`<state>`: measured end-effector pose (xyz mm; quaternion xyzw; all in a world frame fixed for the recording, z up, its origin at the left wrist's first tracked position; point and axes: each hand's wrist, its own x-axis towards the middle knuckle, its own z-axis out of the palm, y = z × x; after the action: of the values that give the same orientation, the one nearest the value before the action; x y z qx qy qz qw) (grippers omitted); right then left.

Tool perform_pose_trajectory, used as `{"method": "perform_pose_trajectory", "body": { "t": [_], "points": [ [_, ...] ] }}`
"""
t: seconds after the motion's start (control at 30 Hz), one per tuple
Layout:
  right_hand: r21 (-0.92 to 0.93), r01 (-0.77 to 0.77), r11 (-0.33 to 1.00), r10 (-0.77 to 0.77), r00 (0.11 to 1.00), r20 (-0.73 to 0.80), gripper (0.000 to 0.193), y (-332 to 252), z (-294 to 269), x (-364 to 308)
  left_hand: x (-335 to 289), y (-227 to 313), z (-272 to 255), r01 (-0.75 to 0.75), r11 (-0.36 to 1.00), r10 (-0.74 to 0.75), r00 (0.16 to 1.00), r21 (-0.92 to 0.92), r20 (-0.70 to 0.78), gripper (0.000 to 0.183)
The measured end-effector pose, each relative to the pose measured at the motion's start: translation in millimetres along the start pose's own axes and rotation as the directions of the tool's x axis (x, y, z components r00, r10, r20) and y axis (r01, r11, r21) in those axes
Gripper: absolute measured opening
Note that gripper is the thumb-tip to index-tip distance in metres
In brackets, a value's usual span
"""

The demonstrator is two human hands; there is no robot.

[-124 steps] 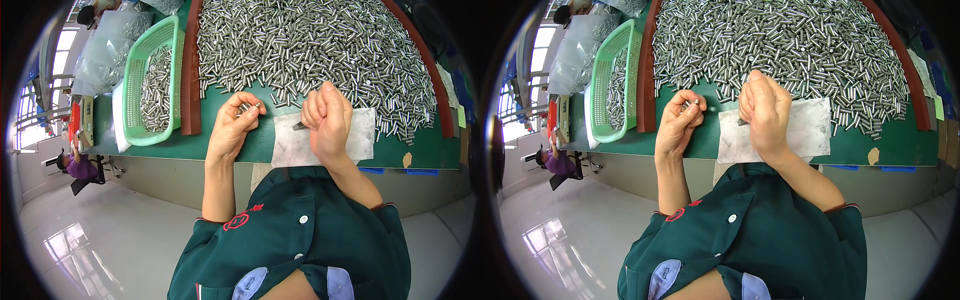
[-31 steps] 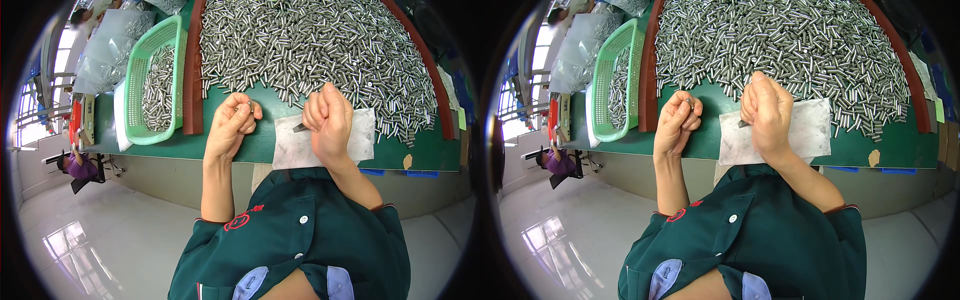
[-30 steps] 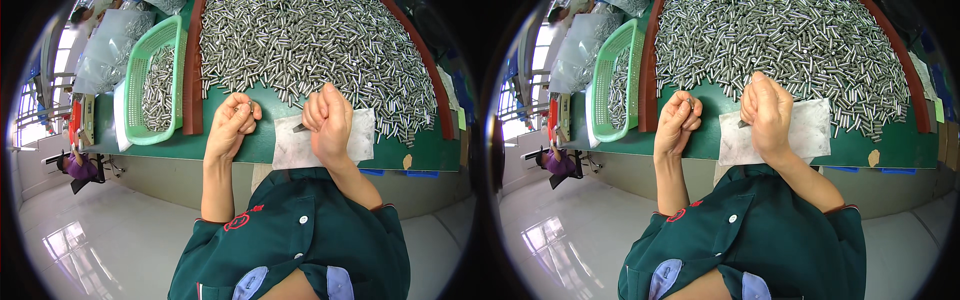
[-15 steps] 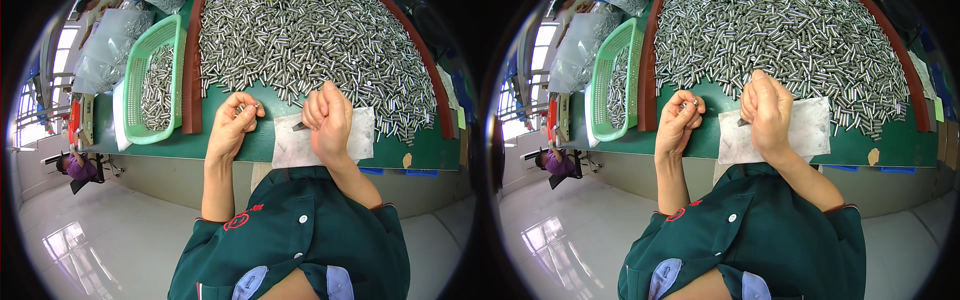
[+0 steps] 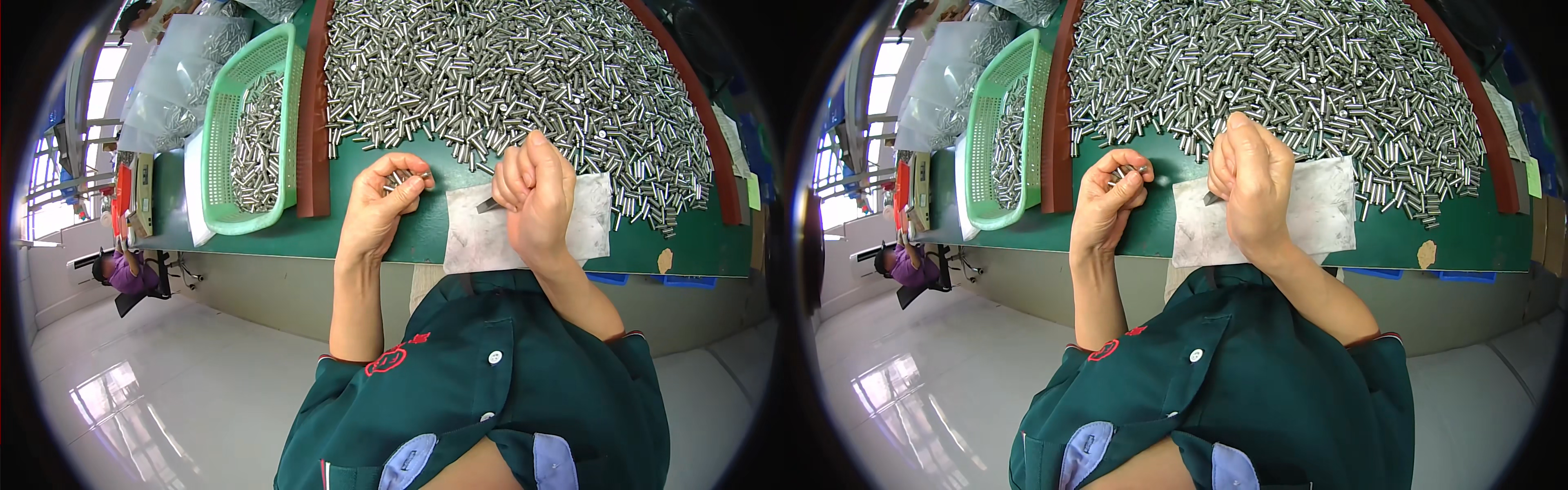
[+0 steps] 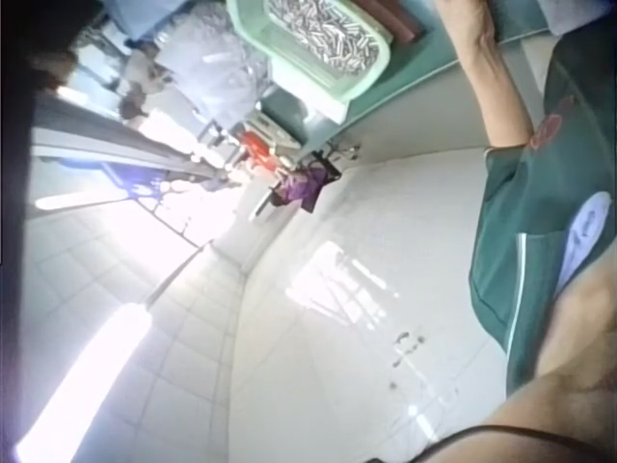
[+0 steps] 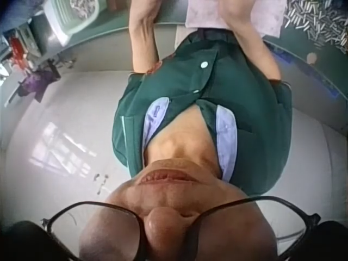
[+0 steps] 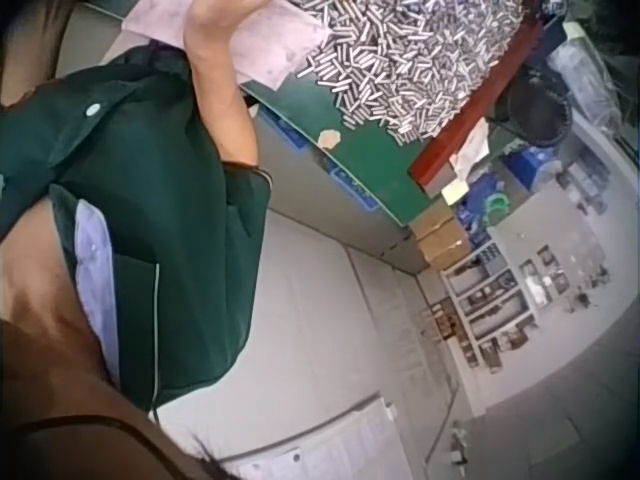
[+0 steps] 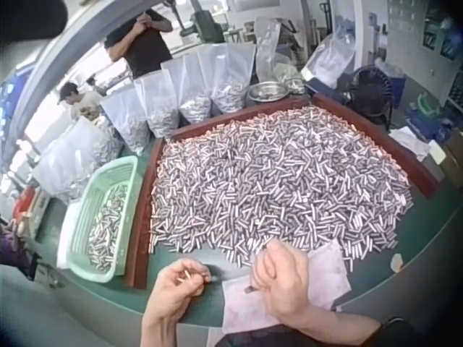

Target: Inspecting small metal components at a workbench using a tool.

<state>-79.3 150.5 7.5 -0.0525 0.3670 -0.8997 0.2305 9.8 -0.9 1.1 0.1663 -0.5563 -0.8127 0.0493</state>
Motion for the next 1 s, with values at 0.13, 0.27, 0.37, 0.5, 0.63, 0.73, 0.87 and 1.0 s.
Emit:
{"method": "perform_pose_trajectory", "body": {
  "t": [0.13,0.27,0.37,0.5,0.63,0.73,0.87,1.0],
  "points": [
    [0.0,-0.009,1.0,0.009,1.0,-0.004,0.037,0,0,0,1,0,-5,0.047,0.957,-0.032,0.998,-0.286,0.056,0.019],
    [0.003,-0.011,1.0,0.011,1.0,0.001,0.037,0,0,0,1,5,-5,0.054,0.93,-0.053,0.999,-0.364,0.012,0.025],
    [-0.055,0.017,0.998,-0.015,0.999,0.031,0.036,0,0,0,0,7,-5,0.059,0.926,-0.072,0.997,-0.373,-0.022,0.026],
    [-0.052,0.009,0.999,-0.008,1.0,0.024,0.036,2,-2,1,-7,12,-4,-0.094,0.932,0.061,0.993,-0.35,-0.105,0.022],
    [-0.046,-0.004,0.999,0.005,1.0,0.02,0.037,-1,-1,0,-21,62,-1,-0.474,0.79,0.61,0.672,0.39,-0.419,0.019],
    [0.01,-0.001,1.0,0.0,1.0,0.03,0.036,0,0,0,-20,94,-25,-0.203,0.38,0.895,0.327,0.902,-0.303,0.018],
    [0.007,0.007,1.0,-0.007,1.0,0.03,0.036,0,0,1,-13,108,-69,0.196,0.005,0.801,0.587,0.981,-0.121,0.033],
    [-0.009,0.001,1.0,-0.001,1.0,0.023,0.036,1,0,1,-10,87,-43,0.089,-0.178,0.84,0.532,0.98,0.105,0.024]
  ]
}}
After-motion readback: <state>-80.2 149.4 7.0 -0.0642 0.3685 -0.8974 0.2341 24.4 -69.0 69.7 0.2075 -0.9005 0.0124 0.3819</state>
